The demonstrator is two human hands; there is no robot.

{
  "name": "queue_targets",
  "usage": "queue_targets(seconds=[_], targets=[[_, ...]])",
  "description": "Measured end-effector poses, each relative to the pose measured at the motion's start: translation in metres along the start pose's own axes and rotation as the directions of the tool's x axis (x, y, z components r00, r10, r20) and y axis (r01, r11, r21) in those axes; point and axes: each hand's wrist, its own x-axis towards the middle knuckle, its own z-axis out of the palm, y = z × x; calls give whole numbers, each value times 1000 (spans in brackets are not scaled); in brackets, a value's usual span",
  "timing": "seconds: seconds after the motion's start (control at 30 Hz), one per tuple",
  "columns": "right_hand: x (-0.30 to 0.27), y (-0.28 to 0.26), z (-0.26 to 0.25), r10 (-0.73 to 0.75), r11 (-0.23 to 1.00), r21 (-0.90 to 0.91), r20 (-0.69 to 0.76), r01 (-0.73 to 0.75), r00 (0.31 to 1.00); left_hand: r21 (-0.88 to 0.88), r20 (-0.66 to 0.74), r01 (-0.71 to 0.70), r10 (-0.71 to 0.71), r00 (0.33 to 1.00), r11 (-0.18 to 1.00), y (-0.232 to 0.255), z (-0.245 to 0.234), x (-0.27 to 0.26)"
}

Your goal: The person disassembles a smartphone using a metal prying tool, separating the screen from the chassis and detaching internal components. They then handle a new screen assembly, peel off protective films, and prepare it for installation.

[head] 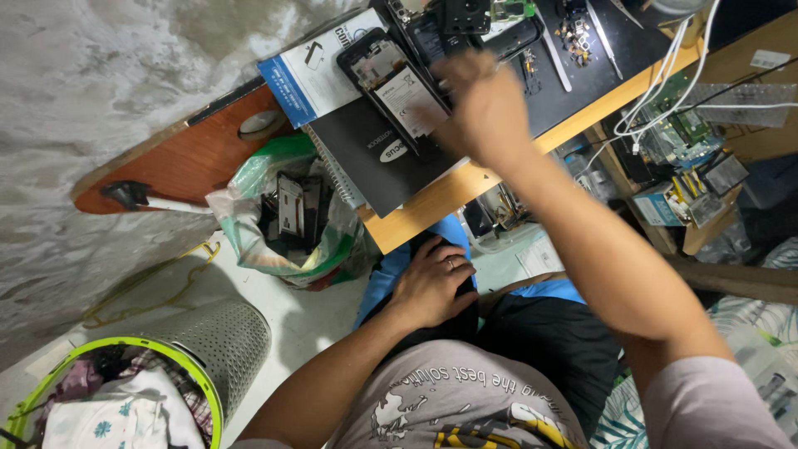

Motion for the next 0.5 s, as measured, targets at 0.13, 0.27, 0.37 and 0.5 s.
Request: queue_targets(seconds=[0.13, 0.27, 0.37, 0.5], targets=[[-10, -41, -4, 88, 996, 0, 91, -89, 992, 15, 35, 22, -23, 999, 1000, 0, 3, 0], [-9, -42, 5, 157, 981, 114, 17, -158, 987, 40, 26, 9, -10, 1000, 999, -1, 3, -1], [-7, -30, 12, 288, 904, 325, 22, -279, 957, 23, 16, 20, -21, 1000, 1000, 0, 3, -2], [-9, -11, 5, 473, 584, 661, 194, -471, 859, 10, 3, 22, -22, 1000, 1000, 0, 4, -3]])
